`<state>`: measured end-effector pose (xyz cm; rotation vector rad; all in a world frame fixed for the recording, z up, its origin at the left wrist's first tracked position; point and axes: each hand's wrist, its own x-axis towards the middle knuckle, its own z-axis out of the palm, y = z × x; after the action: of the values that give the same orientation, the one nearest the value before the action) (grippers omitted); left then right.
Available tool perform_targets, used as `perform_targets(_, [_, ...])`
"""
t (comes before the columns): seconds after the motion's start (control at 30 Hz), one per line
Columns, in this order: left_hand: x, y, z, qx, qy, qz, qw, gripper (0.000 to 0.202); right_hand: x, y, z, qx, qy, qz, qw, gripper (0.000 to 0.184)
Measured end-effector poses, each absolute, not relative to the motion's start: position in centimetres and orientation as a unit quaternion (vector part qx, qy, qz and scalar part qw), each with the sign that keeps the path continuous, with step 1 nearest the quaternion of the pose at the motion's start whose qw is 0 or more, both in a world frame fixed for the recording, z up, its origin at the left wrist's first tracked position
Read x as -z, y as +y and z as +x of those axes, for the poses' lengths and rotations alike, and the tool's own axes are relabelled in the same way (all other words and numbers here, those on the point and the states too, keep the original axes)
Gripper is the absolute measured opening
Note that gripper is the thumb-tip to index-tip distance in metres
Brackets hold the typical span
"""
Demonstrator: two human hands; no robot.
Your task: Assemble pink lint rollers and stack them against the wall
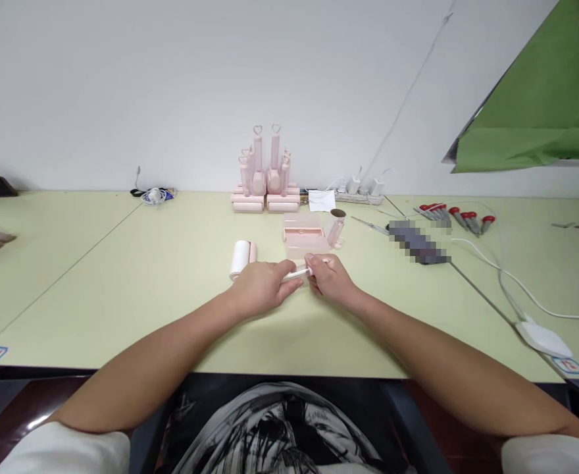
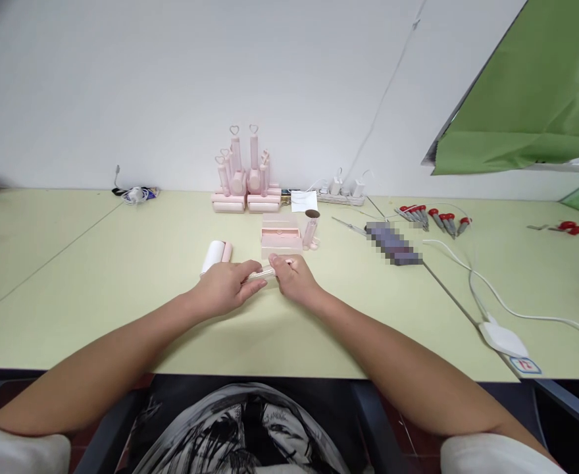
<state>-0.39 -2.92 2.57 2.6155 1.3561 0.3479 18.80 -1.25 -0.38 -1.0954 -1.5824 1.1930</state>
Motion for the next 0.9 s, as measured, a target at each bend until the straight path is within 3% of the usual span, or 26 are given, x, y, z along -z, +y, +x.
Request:
perform_targets(0.17, [-2.3, -2.5, -0.6, -0.110, 0.426, 0.898, 0.007, 0.045, 0.6, -1.4, 18.2, -0.586, -0.542, -0.455, 0.395, 0.049])
perform_targets(0.3, [-2.3, -2.2, -0.8, -0.127, 0.418, 0.900, 0.004, 0.045, 0.1, -1.7, 18.0, -0.615, -0.499, -0.478, 0.379, 0.046])
perform_targets(0.37, [-2.6, -2.2, -1.1, -0.150, 0.416, 0.896, 0.024, 0.044, -0.3, -1.6, 18.4, -0.566, -0.558, -0.481, 0.370, 0.045])
perform_targets(0.47, [-3.4, -2.2, -1.6, -0.159, 0.430, 0.887, 0.054, 0.044, -1.0, -1.4, 19.2, -0.397, -0.708, -0.463, 0.356, 0.036])
perform_targets(0.57, [-4.0, -2.3, -1.9, -0.153, 0.440, 0.881, 0.081, 0.045, -1.2, -1.5, 19.7, -0.285, -0.828, -0.383, 0.294, 0.027])
perform_targets(0.73, [-4.1, -2.1, -1.9, -0.224, 0.416, 0.864, 0.174, 0.038, -0.7, -2.3, 18.9, -0.283, -0.888, -0.319, 0.174, 0.017])
perform_targets(0.83, [-4.0, -1.0, -2.8, -0.281, 0.437, 0.828, 0.209, 0.051, -0.5, -2.4, 18.7, -0.305, -0.872, -0.341, 0.176, 0.018])
perform_targets(0.9, [-4.0, 0.1, -3.9, -0.330, 0.528, 0.763, 0.174, 0.053, -0.4, -2.2, 18.9, -0.328, -0.854, -0.358, 0.189, 0.017])
